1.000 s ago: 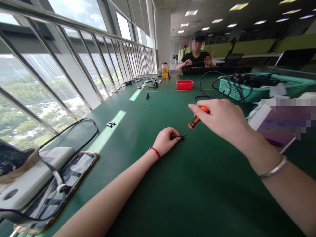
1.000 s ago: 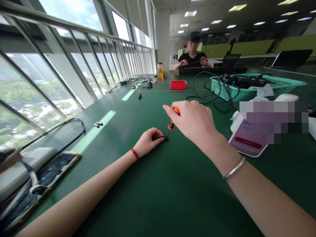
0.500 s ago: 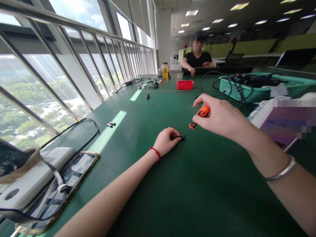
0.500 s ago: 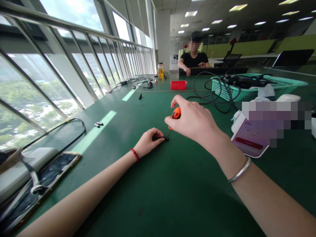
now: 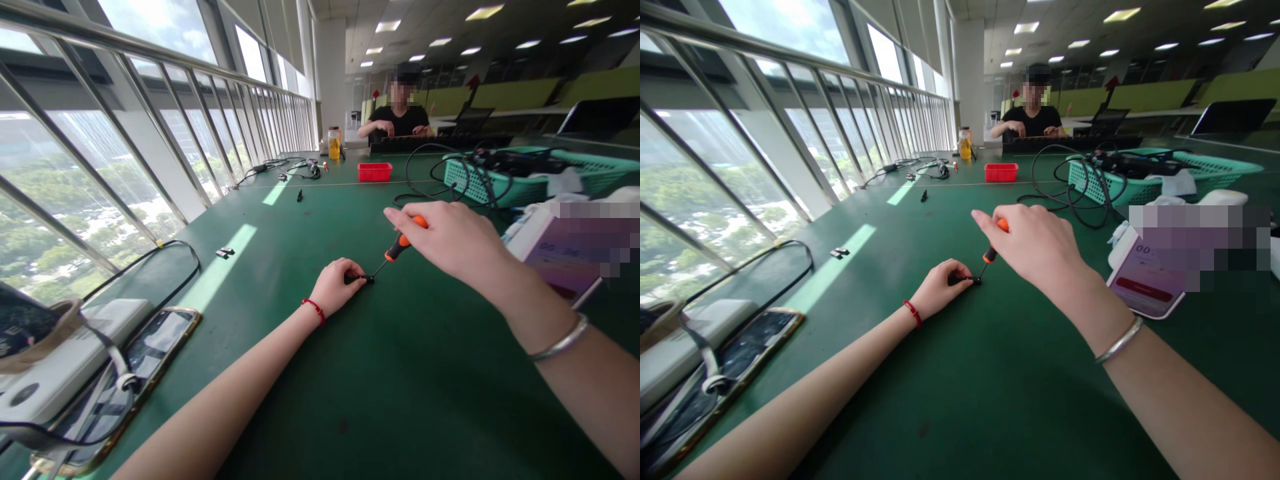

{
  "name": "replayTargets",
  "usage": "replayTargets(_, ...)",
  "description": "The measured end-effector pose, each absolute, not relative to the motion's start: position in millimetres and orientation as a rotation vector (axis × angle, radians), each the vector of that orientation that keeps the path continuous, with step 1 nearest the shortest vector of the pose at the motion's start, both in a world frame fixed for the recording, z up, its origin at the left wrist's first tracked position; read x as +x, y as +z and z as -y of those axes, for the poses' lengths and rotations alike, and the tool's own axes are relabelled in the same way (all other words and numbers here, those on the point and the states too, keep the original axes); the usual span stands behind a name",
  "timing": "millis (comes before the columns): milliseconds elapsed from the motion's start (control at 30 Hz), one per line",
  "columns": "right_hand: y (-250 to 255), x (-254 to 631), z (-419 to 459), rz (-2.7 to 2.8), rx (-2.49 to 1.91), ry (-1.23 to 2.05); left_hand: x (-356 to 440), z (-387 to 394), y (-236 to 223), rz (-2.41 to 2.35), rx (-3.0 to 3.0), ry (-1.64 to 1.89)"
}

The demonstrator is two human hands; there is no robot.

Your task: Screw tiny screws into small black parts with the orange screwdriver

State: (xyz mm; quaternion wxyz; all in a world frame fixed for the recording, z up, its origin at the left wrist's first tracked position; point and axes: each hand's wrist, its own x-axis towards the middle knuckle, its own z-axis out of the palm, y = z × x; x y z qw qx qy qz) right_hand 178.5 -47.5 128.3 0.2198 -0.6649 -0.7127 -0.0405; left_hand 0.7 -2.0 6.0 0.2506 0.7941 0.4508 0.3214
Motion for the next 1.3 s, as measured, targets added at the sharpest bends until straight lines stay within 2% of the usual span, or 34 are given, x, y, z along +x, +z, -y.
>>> replayTargets(200,127.3,178.5,46.5,1.964,-1.725,-0.081,0.1,0.9,3.9,-1.227,2.175,0.874)
replayTargets(1300,127.0,173.8,46.6,1.943,-1.799,-0.152,0.6,2.5,5.7,-1.226,2.174,0.877)
